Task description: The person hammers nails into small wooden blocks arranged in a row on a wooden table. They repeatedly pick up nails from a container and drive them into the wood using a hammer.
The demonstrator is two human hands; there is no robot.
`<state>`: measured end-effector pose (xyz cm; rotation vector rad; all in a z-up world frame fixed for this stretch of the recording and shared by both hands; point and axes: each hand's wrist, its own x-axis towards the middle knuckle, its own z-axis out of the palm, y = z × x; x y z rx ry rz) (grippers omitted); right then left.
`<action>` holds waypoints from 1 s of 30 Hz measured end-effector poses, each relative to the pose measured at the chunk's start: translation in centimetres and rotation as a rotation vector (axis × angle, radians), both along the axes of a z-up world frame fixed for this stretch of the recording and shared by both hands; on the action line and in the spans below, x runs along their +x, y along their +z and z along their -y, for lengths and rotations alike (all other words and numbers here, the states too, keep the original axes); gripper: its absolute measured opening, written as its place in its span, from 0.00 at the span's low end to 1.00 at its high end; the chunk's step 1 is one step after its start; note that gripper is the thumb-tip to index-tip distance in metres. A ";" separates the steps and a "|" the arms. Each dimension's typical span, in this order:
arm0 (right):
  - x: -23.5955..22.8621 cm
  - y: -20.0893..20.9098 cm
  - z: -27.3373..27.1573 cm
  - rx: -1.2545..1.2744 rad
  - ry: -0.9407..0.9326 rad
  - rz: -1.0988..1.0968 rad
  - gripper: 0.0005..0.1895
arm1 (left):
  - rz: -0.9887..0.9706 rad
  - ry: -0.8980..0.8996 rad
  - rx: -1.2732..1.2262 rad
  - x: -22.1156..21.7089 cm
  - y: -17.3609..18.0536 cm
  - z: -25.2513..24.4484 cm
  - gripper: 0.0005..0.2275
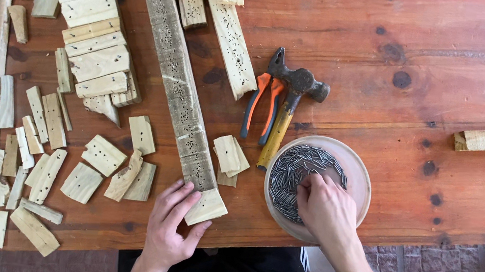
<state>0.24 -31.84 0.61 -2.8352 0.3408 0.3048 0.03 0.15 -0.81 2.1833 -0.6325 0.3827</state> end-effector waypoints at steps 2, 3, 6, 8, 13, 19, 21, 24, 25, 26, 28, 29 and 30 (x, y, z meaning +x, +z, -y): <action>0.1 0.3 -0.2 -0.016 -0.006 0.036 0.07 | 0.013 -0.005 -0.014 0.1 0.1 0.1 0.23; 0.0 0.2 0.0 -0.019 -0.004 0.034 0.07 | 0.011 -0.002 -0.016 0.0 0.0 0.1 0.23; 0.1 0.5 0.2 0.004 0.032 0.041 0.07 | 0.009 -0.010 -0.033 0.0 -0.1 0.0 0.22; 0.1 1.4 0.1 0.018 0.020 -0.039 0.08 | -0.002 -0.003 -0.023 0.0 -0.1 0.0 0.22; -0.7 2.9 0.5 0.242 -0.037 -0.049 0.06 | 0.004 -0.010 -0.028 0.1 0.1 0.0 0.22; -1.1 4.0 1.3 0.337 -0.018 0.038 0.06 | 0.016 -0.011 -0.020 0.1 0.0 0.1 0.22; -1.1 4.4 1.4 0.263 0.049 0.075 0.08 | 0.024 -0.013 -0.013 0.3 0.0 0.1 0.22; -1.7 4.0 1.6 0.273 0.296 0.196 0.07 | 0.037 -0.010 -0.007 0.2 0.1 0.1 0.22; -1.9 3.6 1.6 0.253 0.379 0.121 0.10 | 0.030 -0.007 -0.010 0.2 0.0 0.1 0.22; -2.1 3.2 1.6 0.233 0.460 0.045 0.14 | 0.022 -0.006 -0.013 0.1 0.0 0.1 0.22; -1.8 2.1 1.6 0.161 0.449 0.032 0.17 | 0.019 -0.004 -0.006 0.1 -0.1 0.1 0.22; -1.6 1.5 1.6 0.087 0.439 0.020 0.19 | 0.018 0.001 -0.001 0.1 -0.1 0.1 0.22; -1.6 1.4 1.4 0.089 0.437 0.018 0.19 | 0.015 -0.001 0.000 0.0 -0.2 0.1 0.22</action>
